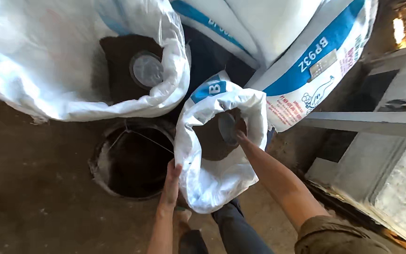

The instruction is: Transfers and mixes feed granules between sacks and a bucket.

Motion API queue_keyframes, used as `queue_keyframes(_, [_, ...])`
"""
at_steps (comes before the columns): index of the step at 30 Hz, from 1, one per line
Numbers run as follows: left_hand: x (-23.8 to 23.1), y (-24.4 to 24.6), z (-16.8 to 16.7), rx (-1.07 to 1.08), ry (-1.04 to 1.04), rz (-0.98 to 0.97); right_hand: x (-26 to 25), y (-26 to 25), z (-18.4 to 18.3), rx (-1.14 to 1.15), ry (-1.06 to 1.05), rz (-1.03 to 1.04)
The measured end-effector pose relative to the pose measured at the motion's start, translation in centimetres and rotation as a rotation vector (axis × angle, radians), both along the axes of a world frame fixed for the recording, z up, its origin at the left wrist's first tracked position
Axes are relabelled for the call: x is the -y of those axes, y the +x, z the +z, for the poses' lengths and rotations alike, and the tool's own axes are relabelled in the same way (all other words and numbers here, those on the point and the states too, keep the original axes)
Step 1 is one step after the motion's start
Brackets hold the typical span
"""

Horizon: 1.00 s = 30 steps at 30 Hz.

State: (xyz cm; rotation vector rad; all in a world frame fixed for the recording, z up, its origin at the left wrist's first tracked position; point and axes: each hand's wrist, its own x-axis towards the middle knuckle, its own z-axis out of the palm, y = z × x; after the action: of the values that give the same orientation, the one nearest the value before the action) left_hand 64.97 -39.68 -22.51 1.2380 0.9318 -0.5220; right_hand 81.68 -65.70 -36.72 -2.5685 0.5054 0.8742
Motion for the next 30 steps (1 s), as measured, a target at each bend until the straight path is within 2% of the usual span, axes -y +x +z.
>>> queue_keyframes(3, [1.4, -1.3, 2.0, -0.087, 0.045, -0.004, 0.6, -0.5, 2.1, 0.438, 0.033, 0.447])
queue_keyframes(5, [2.3, -2.7, 2.9, -0.133, 0.12, 0.019, 0.4, 0.8, 0.6, 0.748, -0.02, 0.672])
queue_keyframes(6, [3.0, -3.1, 3.3, -0.149, 0.151, 0.036, 0.0, 1.4, -0.4, 0.791, -0.033, 0.714])
queue_keyframes(7, [3.6, -3.2, 3.8, -0.159, 0.17, 0.057, -0.5, 2.1, -1.2, 0.734, -0.055, 0.714])
queue_keyframes(9, [4.7, -2.6, 4.5, -0.181, 0.208, 0.104, -2.0, 3.8, -1.9, 0.505, -0.053, 0.58])
queue_keyframes(11, [5.4, -2.4, 4.5, -0.2, 0.234, 0.131, -2.8, 4.4, -4.0, 0.501, 0.017, 0.492])
queue_keyframes(13, [5.5, -2.8, 4.5, -0.185, 0.253, 0.123, -3.5, 4.6, -5.0, 0.316, 0.038, 0.58])
queue_keyframes(16, [5.8, -3.7, 4.6, -0.035, 0.355, -0.003, -3.7, 5.7, -4.9, -0.061, 0.051, 0.666])
queue_keyframes(19, [6.2, -4.2, 4.5, 0.145, 0.586, -0.193, -3.2, 5.7, -4.2, -0.156, 0.142, 0.665])
queue_keyframes(21, [6.6, -4.3, 4.3, 0.203, 0.626, -0.239, -2.4, 4.9, -5.6, -0.274, 0.176, 0.7])
queue_keyframes(25, [7.1, -4.5, 3.8, 0.185, 0.664, -0.128, -1.3, 3.4, -9.8, -0.433, 0.279, 0.772])
queue_keyframes(27, [7.4, -4.7, 3.6, 0.194, 0.702, -0.082, -0.9, 2.2, -12.2, -0.502, 0.302, 0.688])
queue_keyframes(30, [8.6, -4.5, 3.9, 0.128, 0.664, 0.053, -1.1, 1.2, -10.9, -0.634, 0.322, 0.582])
